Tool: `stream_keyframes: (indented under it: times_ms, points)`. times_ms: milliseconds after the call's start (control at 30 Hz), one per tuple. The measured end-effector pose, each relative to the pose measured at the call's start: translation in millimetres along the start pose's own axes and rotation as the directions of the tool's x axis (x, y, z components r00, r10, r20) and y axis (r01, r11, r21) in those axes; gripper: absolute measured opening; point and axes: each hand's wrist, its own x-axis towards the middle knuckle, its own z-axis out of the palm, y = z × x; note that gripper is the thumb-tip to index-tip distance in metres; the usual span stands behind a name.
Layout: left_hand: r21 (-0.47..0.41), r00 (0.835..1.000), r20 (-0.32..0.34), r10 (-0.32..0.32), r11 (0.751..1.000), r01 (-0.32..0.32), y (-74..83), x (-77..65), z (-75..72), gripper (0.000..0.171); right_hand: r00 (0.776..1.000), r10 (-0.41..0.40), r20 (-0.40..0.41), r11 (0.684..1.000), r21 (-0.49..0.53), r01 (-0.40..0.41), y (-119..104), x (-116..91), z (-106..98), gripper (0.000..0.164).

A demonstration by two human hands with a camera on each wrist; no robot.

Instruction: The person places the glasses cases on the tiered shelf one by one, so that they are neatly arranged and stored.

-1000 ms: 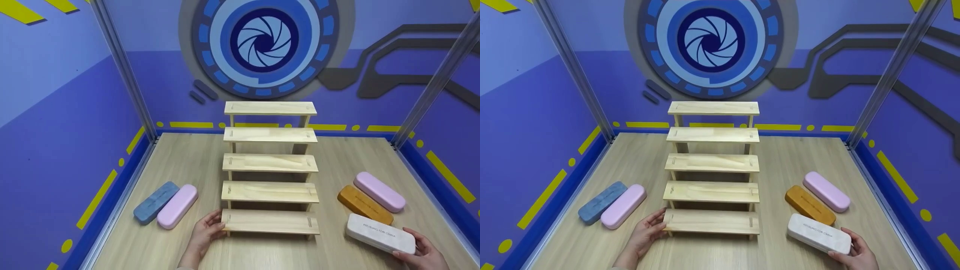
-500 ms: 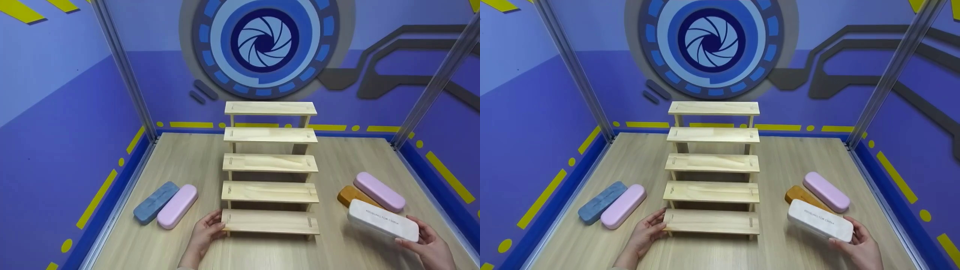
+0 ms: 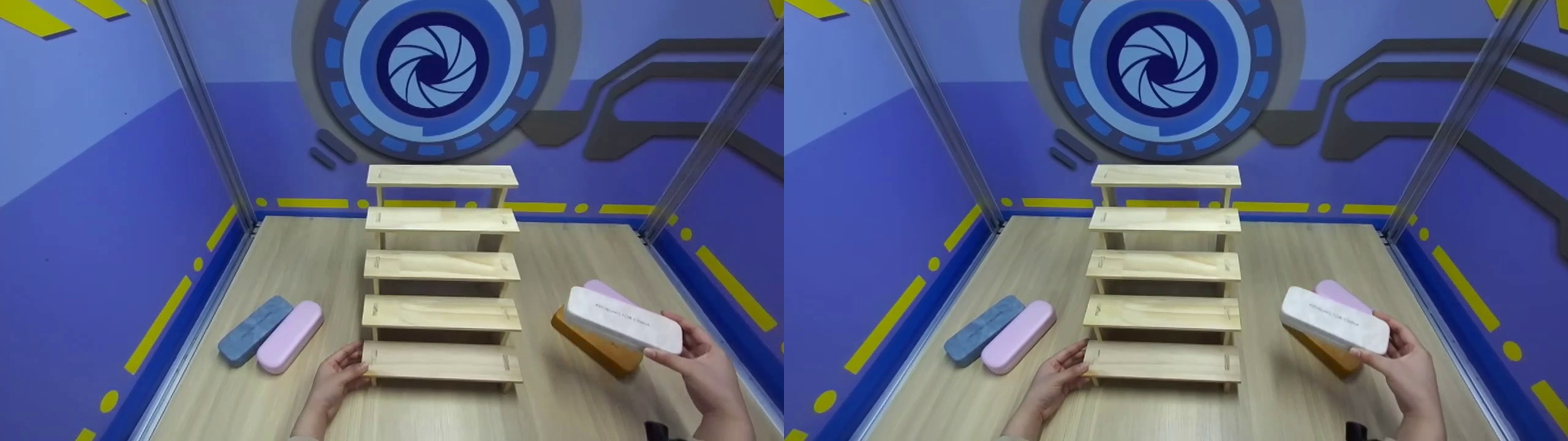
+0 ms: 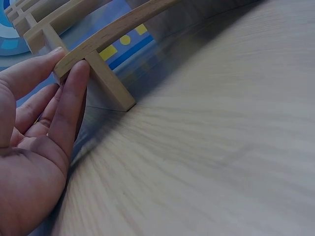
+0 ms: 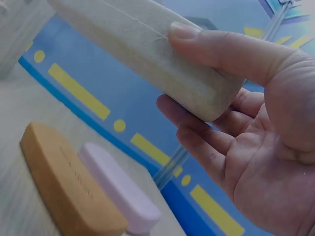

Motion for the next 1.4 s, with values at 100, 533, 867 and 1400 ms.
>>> stream_keyframes:
  times_ms: [100, 533, 867, 1400]
  points:
    - [-0.001, 1.0, 0.006, 0.003, 1.0, -0.003, 0.3, 0.1, 0.2, 0.071, 0.997, -0.073, 0.031, 0.997, 0.011, 0.072, -11.9, 8.9, 5.1, 0.068]
    - [0.002, 1.0, 0.023, 0.01, 1.0, -0.01, 0.3, 0.9, 0.2, 0.072, 0.952, -0.283, 0.118, 0.95, 0.168, 0.262, -66.4, 44.4, 38.9, 0.068]
    - [-0.002, 1.0, 0.025, 0.016, 1.0, -0.016, 0.7, 1.3, -0.5, 0.072, 0.894, -0.394, 0.213, 0.897, 0.302, 0.323, -110.7, 74.7, 73.9, 0.066]
    - [-0.001, 1.0, 0.017, 0.001, 1.0, -0.001, 1.9, -1.3, -0.3, 0.069, 0.895, -0.313, 0.319, 0.937, 0.258, 0.235, -172.3, 122.7, 151.7, 0.063]
